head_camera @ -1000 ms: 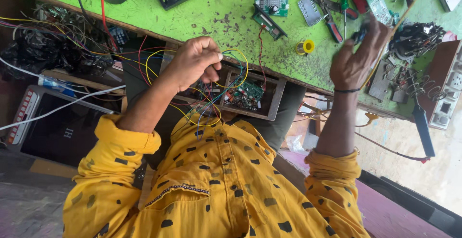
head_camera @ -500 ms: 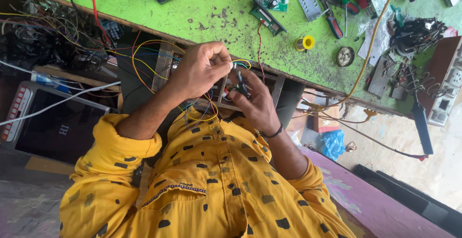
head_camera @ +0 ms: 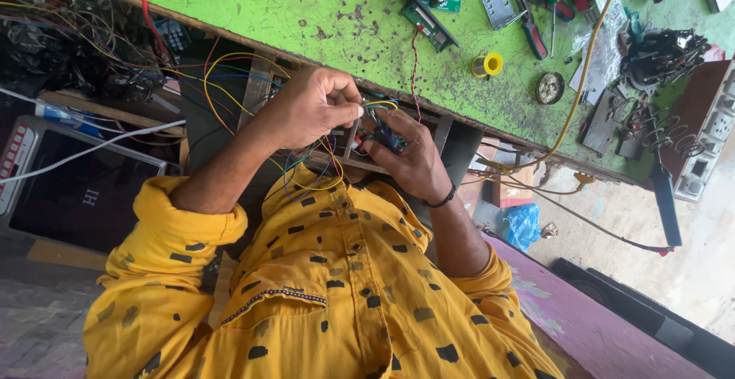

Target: The person strips and twists wires, then solders them to a small circuit board using a soldering iron and solder. The person handles the board and wires throughout, making connections and inspecting the joints.

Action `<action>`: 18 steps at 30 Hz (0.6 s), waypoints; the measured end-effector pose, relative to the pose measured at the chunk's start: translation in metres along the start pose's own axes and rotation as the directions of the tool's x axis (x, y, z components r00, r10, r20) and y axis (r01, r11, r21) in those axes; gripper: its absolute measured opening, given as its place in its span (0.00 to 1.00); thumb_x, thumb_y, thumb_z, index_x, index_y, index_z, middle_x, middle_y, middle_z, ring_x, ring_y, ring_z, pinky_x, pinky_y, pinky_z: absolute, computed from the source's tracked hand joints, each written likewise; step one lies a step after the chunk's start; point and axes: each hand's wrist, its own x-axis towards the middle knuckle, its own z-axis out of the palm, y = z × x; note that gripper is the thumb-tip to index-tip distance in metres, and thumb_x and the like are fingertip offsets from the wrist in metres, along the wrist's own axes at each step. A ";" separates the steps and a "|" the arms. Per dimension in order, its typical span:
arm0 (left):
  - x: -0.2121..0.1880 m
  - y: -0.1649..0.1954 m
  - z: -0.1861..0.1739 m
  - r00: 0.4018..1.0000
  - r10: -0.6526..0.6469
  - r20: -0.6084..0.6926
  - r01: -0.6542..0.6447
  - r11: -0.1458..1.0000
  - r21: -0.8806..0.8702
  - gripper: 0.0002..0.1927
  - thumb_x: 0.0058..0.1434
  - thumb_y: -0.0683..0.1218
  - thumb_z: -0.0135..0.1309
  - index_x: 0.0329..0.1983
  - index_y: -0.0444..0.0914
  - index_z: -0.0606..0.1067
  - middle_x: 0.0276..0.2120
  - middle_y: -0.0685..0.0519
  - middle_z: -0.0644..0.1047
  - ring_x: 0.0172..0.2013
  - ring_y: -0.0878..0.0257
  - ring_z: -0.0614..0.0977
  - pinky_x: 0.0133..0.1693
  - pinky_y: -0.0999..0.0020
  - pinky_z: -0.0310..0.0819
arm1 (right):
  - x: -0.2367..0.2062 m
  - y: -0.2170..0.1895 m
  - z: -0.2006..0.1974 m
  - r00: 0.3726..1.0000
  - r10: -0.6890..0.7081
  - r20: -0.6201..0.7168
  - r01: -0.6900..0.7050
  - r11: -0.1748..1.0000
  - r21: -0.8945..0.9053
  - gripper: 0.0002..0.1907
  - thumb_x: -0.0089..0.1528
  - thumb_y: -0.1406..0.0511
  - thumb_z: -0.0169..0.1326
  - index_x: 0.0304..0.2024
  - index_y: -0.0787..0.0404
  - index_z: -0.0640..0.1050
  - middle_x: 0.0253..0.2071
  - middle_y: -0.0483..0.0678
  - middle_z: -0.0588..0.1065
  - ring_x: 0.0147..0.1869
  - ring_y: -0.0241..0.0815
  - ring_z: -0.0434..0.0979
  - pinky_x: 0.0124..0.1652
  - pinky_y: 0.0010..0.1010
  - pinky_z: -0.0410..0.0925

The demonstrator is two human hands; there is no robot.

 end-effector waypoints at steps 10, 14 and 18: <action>-0.001 -0.002 -0.002 0.996 0.094 0.002 -0.094 0.989 0.115 0.07 0.61 0.43 0.59 0.32 0.34 0.77 0.23 0.55 0.79 0.24 0.72 0.76 0.27 0.72 0.71 | -0.002 0.001 0.003 0.986 -0.165 0.037 0.166 0.986 -0.018 0.20 0.65 0.72 0.59 0.59 0.69 0.74 0.51 0.51 0.76 0.56 0.38 0.77 0.57 0.30 0.69; -0.002 0.000 -0.002 0.996 0.087 0.004 -0.086 0.987 0.135 0.06 0.60 0.43 0.59 0.32 0.34 0.78 0.23 0.55 0.79 0.24 0.71 0.77 0.28 0.72 0.72 | -0.004 0.005 0.005 0.998 -0.057 0.040 0.057 0.998 0.019 0.20 0.64 0.72 0.58 0.59 0.68 0.75 0.47 0.49 0.76 0.51 0.37 0.77 0.53 0.29 0.71; -0.002 0.000 -0.002 0.994 0.108 0.004 -0.108 0.984 0.142 0.06 0.59 0.43 0.59 0.32 0.34 0.78 0.24 0.55 0.79 0.25 0.71 0.77 0.29 0.71 0.73 | -0.005 0.007 0.007 0.996 -0.082 0.034 0.080 0.996 0.046 0.20 0.64 0.72 0.58 0.59 0.67 0.74 0.47 0.48 0.76 0.51 0.35 0.77 0.53 0.28 0.71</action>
